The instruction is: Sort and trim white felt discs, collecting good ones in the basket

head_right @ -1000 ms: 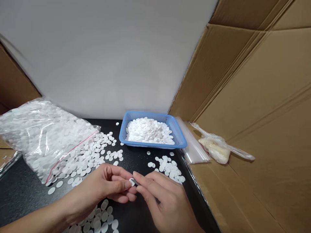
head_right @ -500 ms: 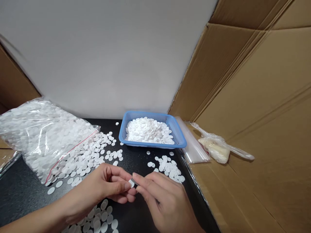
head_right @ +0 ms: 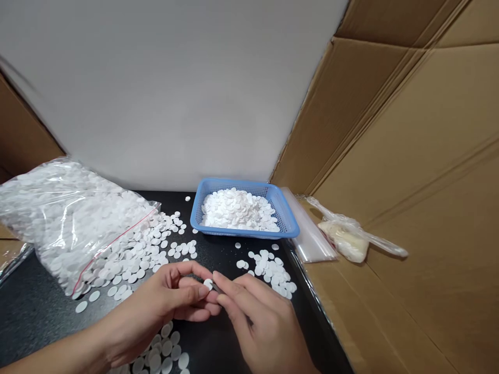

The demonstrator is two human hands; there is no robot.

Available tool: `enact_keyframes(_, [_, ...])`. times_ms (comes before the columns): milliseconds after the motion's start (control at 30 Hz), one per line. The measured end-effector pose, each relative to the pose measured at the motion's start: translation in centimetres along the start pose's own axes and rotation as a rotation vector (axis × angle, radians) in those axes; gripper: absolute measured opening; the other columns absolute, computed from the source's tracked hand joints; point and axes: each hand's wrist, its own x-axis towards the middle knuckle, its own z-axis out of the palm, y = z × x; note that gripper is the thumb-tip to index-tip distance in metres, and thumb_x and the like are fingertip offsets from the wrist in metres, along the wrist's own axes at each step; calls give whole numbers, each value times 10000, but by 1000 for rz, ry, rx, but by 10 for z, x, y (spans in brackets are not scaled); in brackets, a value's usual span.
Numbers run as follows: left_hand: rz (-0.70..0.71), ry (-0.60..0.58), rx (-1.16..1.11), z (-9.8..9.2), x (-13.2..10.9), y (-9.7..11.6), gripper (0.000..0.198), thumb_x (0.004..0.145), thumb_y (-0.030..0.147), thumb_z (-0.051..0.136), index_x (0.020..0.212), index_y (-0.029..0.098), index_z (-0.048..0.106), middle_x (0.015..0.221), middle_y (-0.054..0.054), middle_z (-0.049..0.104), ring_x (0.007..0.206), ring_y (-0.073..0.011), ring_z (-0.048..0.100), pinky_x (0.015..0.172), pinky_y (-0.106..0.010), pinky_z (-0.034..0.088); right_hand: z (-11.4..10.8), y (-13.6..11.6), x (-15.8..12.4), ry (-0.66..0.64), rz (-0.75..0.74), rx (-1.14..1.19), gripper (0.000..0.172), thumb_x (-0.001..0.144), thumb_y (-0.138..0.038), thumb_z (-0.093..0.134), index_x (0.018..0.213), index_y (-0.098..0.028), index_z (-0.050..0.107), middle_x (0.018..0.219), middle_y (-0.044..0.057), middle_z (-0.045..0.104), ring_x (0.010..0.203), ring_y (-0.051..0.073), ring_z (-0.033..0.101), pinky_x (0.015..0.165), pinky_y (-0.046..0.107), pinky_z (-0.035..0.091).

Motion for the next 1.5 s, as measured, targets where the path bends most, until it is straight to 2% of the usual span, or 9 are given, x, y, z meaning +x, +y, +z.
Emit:
enact_keyframes(500, [-19,-17,42,3,-1,2,357,660,383,897,827,105,747,815,-98,779,772,-152,730,750,-221,576,-1,1,-1,-49,-54,-71,343,983,-98,486,1245,-170,696,791,44,697,699,132,697,620,198,575])
enact_keyframes(867, [-33,-12,82,4,-3,5,317,654,344,885,806,100,752,777,-82,776,748,-134,715,748,-208,565,-5,-1,1,-65,-76,-110,346,984,-104,476,1221,-189,713,757,42,703,661,137,684,596,207,565])
enact_keyframes(1000, [-52,8,78,5,-3,5,315,640,320,889,822,104,750,785,-86,784,739,-138,720,754,-223,569,-3,0,-1,-36,20,-137,308,1003,-191,478,1192,-203,721,787,41,715,676,148,704,588,206,571])
enact_keyframes(1100, [-57,27,57,5,-1,5,321,617,297,901,830,113,746,765,-78,784,726,-142,724,746,-229,572,-4,-1,0,21,135,-109,298,1017,-295,469,1169,-221,714,915,56,754,784,167,739,670,214,602])
enact_keyframes(1233, [-20,1,67,2,2,2,303,658,322,883,828,101,764,818,-89,784,758,-147,727,767,-229,573,-6,0,1,-185,108,87,377,1009,-457,487,1253,-261,698,868,34,769,714,157,737,630,200,603])
enact_keyframes(1300, [-2,14,49,-1,3,0,298,685,335,871,845,104,771,856,-94,786,787,-154,733,794,-237,575,-5,4,0,-192,151,43,401,990,-451,529,1317,-263,666,888,46,783,700,174,743,595,220,603])
enact_keyframes(1400, [-10,49,28,-4,3,-2,277,689,315,871,848,113,768,856,-100,789,809,-168,741,798,-244,578,-2,10,-3,-127,244,-47,412,976,-354,561,1368,-243,624,898,57,792,685,187,744,565,238,599])
enact_keyframes(1500, [-10,32,45,-5,5,-3,272,691,323,864,827,110,762,839,-104,787,805,-173,739,783,-245,576,0,8,-2,-118,197,20,361,983,-296,534,1313,-234,669,893,65,770,717,175,734,592,224,595])
